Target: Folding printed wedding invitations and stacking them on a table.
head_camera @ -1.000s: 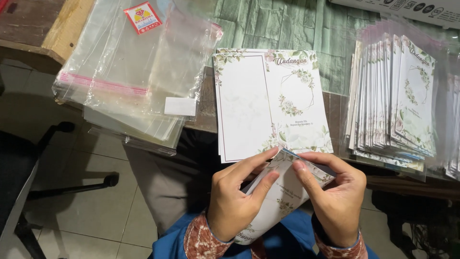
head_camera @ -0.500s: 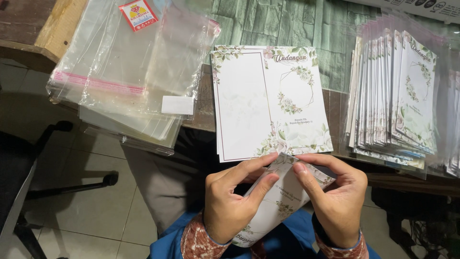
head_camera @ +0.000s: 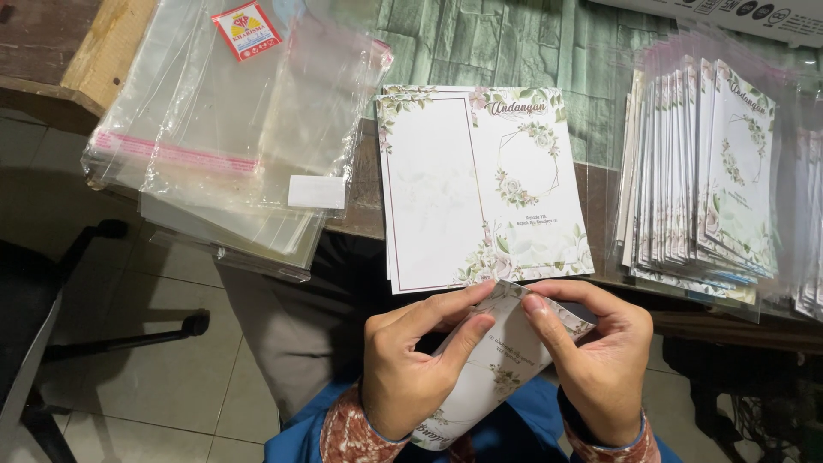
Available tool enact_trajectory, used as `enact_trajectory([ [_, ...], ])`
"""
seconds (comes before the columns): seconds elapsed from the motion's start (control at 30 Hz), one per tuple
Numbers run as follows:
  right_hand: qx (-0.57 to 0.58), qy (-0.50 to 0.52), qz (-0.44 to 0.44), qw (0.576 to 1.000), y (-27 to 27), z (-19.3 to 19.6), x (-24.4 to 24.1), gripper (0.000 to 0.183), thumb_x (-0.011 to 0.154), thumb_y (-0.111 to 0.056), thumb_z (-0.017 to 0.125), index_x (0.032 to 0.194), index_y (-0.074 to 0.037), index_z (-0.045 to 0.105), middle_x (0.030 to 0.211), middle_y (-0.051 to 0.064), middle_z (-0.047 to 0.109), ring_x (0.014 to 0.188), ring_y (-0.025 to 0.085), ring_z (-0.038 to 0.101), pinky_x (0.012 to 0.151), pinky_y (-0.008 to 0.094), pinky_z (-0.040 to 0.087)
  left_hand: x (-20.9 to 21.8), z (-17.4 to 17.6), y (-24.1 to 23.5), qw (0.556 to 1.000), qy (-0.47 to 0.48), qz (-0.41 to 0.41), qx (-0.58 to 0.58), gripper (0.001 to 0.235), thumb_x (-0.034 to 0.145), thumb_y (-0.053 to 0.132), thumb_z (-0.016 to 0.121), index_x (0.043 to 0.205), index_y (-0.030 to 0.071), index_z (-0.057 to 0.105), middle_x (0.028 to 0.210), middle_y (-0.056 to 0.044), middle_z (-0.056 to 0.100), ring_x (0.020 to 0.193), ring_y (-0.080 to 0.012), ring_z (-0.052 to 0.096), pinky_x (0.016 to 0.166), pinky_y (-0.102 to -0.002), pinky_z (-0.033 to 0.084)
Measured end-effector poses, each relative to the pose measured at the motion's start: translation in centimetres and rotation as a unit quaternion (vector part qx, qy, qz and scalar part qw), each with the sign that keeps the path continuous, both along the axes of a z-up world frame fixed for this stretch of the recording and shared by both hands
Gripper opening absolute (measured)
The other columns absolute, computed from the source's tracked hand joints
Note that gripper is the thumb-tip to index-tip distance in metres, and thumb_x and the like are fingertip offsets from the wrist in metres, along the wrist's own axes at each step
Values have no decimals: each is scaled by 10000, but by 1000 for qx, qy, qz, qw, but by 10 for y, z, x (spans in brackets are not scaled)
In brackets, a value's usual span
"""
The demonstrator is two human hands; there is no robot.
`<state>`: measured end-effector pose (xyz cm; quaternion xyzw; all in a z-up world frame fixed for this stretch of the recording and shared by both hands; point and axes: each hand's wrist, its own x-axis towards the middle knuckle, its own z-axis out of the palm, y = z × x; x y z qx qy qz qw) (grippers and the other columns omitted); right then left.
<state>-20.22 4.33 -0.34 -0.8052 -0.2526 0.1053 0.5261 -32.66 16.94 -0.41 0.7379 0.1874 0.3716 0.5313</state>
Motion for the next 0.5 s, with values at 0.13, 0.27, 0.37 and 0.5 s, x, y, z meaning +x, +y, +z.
enact_trajectory([
  [0.13, -11, 3, 13, 1000, 1, 5, 3, 95, 849, -103, 774, 870, -10, 779, 840, 69, 781, 768, 114, 713, 714, 226, 558, 0, -1, 1, 1000, -4, -3, 12, 217, 908, 83, 771, 1124, 57, 754, 1068, -90, 811, 875, -140, 815, 837, -234, 648],
  [0.27, -11, 5, 47, 999, 3, 19, 6, 106, 820, -79, 795, 895, -7, 777, 867, 73, 795, 811, 123, 746, 808, 228, 615, 0, 0, 2, 1000, 0, -14, 21, 221, 902, 88, 784, 1120, 68, 759, 1064, -87, 812, 922, -152, 818, 863, -239, 646],
  [0.37, -41, -24, 111, 993, 6, 28, 9, 83, 829, -100, 778, 883, -42, 803, 840, 40, 819, 753, 91, 744, 722, 209, 586, 0, -3, 2, 998, -12, -41, 35, 229, 922, 80, 776, 1150, 70, 752, 1031, -63, 816, 806, -116, 783, 761, -221, 614],
  [0.5, -11, -33, 97, 995, 5, 25, 8, 72, 866, -100, 751, 832, -37, 766, 769, 39, 757, 686, 96, 675, 631, 216, 525, -2, -3, 6, 996, 1, -83, 27, 281, 944, 96, 754, 1222, 69, 722, 999, -65, 810, 739, -108, 715, 714, -231, 570],
])
